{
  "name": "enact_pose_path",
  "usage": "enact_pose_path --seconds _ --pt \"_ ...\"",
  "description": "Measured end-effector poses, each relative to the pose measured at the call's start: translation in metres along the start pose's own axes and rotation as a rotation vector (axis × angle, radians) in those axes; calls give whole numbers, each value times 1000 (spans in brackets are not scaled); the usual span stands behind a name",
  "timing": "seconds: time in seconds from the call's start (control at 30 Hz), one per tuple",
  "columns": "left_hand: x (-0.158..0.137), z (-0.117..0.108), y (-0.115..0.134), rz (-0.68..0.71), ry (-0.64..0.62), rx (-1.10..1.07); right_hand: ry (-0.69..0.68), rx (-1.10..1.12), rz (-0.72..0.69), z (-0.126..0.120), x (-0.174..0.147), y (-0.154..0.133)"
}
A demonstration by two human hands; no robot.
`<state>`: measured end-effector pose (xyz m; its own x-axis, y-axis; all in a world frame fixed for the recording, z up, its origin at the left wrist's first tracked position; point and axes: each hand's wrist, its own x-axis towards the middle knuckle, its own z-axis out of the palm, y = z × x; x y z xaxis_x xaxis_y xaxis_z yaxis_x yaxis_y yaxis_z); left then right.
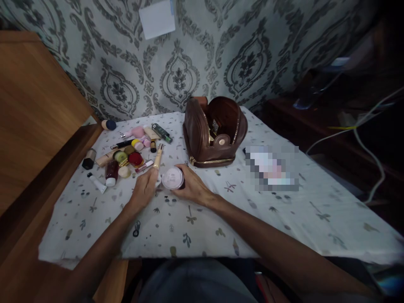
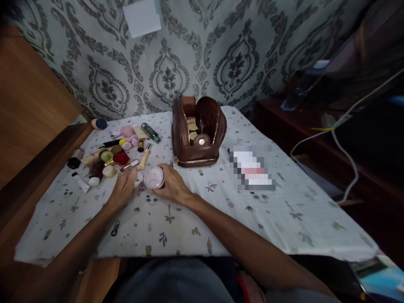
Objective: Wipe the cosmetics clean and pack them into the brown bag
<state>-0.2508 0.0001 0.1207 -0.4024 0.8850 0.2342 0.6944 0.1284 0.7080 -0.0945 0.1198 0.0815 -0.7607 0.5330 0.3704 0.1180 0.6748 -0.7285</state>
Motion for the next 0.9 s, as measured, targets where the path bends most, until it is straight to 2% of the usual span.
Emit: enact_pose_path --seconds 0.07,0.17,0.37,0.53,0.7,0.8,0.9 --pt "1 2 1 -44 36 -67 58 7 -41 -1 0 0" --pt "1 5 0 -114 4 -123 86 -19 -80 -2 0 -1" --pt "2 6 -3 -70 96 -246 -53 -81 -107 -5 -5 -9" --pt "9 5 1 -13 56 -234 -139 -32 -132 -5 -7 -9" --pt "11 3 1 -30 41 -295 -33 56 -138 -3 -7 -7" --pt "13 3 -2 -34 44 -344 27 86 -202 -4 -7 -6" --pt "14 3 -7 -54 20 -364 5 100 -272 -5 -6 -3"
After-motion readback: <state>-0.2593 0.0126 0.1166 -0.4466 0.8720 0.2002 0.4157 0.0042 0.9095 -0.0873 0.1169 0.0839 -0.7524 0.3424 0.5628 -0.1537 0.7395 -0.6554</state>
